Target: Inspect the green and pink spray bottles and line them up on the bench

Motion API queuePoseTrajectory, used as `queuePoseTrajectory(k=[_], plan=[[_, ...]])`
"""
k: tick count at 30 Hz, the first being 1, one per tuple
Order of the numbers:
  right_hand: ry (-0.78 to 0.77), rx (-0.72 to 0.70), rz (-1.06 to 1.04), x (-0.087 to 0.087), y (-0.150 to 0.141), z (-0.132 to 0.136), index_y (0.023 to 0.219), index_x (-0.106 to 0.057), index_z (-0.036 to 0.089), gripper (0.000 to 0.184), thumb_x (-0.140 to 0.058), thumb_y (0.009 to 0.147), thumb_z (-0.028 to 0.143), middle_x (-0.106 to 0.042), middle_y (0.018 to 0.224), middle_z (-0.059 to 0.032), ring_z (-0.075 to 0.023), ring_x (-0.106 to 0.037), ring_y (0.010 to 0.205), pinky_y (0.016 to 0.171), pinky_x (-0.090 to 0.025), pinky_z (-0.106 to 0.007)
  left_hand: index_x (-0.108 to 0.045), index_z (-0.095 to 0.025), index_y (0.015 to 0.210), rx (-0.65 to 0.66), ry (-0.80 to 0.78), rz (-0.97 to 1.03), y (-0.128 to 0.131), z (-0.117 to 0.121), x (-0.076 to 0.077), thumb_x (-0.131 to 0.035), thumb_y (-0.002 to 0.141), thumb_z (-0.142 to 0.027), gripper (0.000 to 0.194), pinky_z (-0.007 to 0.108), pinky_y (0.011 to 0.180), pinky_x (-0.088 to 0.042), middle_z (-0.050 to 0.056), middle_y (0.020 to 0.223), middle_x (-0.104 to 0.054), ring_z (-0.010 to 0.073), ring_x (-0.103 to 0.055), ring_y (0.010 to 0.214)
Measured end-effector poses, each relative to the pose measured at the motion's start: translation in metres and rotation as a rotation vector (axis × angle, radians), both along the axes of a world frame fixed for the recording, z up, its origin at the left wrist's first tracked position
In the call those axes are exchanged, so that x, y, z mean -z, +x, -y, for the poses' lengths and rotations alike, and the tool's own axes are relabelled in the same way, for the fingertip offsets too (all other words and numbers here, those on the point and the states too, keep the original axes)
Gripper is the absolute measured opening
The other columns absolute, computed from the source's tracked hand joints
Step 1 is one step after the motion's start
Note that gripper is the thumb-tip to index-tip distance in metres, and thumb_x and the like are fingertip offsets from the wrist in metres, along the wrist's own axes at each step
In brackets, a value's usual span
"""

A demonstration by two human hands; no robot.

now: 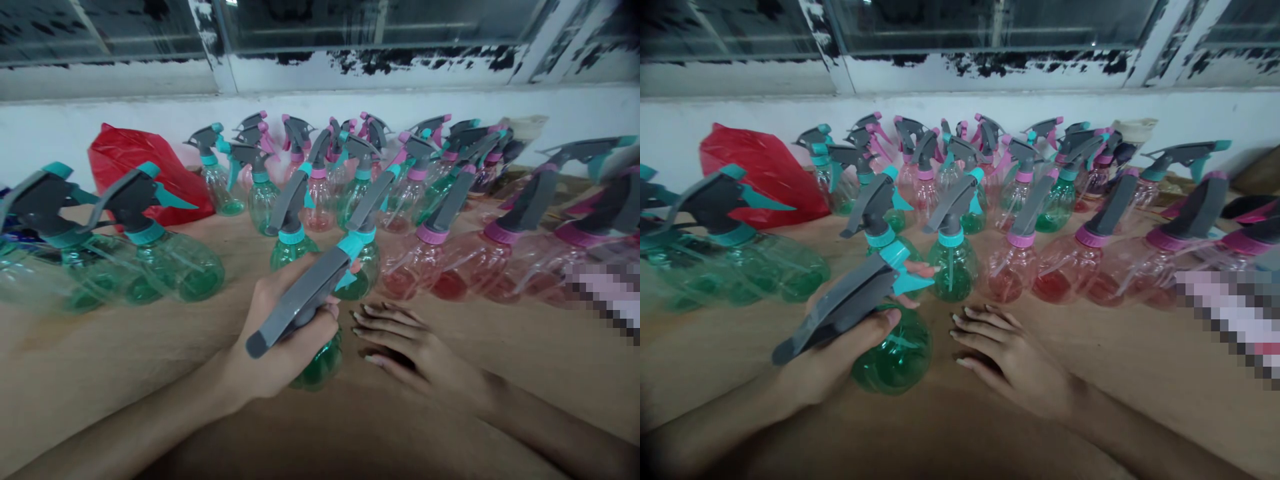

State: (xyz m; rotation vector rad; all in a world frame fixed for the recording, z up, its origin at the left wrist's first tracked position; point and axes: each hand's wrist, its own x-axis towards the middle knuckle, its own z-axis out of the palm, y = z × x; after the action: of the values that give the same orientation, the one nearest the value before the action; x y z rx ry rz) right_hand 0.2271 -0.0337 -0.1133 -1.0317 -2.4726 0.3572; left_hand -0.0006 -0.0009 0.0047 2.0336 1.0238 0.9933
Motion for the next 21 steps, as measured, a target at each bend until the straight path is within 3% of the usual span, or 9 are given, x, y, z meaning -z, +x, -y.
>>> queuePoseTrajectory(k=[11, 16, 21], plan=[[-0.004, 0.007, -0.014, -0.0001, -0.0002, -0.0001, 0.128, -0.054, 0.028, 0.035, -0.053, 0.093, 0.030, -0.056, 0.135, -0.0022, -0.0216, -0.044, 0.131, 0.108, -0.037, -0.048, -0.058, -0.028, 0.082, -0.008, -0.048, -0.004, -0.0007, 0.0030, -0.0006, -0.049, 0.069, -0.015, 0.020, 0.031, 0.058, -0.050, -0.002, 0.069, -0.060, 0.0182, -0.058, 0.059], [0.011, -0.002, 0.018, -0.0011, -0.0004, 0.0005, 0.128, -0.054, 0.027, 0.034, -0.051, 0.094, 0.030, -0.054, 0.137, -0.0015, -0.0211, -0.042, 0.133, 0.108, -0.037, -0.048, -0.050, -0.027, 0.072, -0.038, -0.059, -0.028, 0.0004, 0.0011, -0.0013, -0.050, 0.071, -0.019, 0.008, 0.031, 0.055, -0.049, -0.002, 0.064, -0.057, 0.0181, -0.056, 0.056], [0.006, -0.001, 0.033, -0.0004, -0.0002, -0.0002, 0.129, -0.052, 0.026, 0.035, -0.050, 0.095, 0.032, -0.053, 0.138, -0.0017, -0.0202, -0.040, 0.134, 0.109, -0.036, -0.046, -0.050, -0.027, 0.073, -0.036, -0.016, -0.048, -0.0013, -0.0016, -0.0006, -0.049, 0.071, -0.021, 0.006, 0.034, 0.062, -0.053, -0.002, 0.068, -0.059, 0.0191, -0.059, 0.061]])
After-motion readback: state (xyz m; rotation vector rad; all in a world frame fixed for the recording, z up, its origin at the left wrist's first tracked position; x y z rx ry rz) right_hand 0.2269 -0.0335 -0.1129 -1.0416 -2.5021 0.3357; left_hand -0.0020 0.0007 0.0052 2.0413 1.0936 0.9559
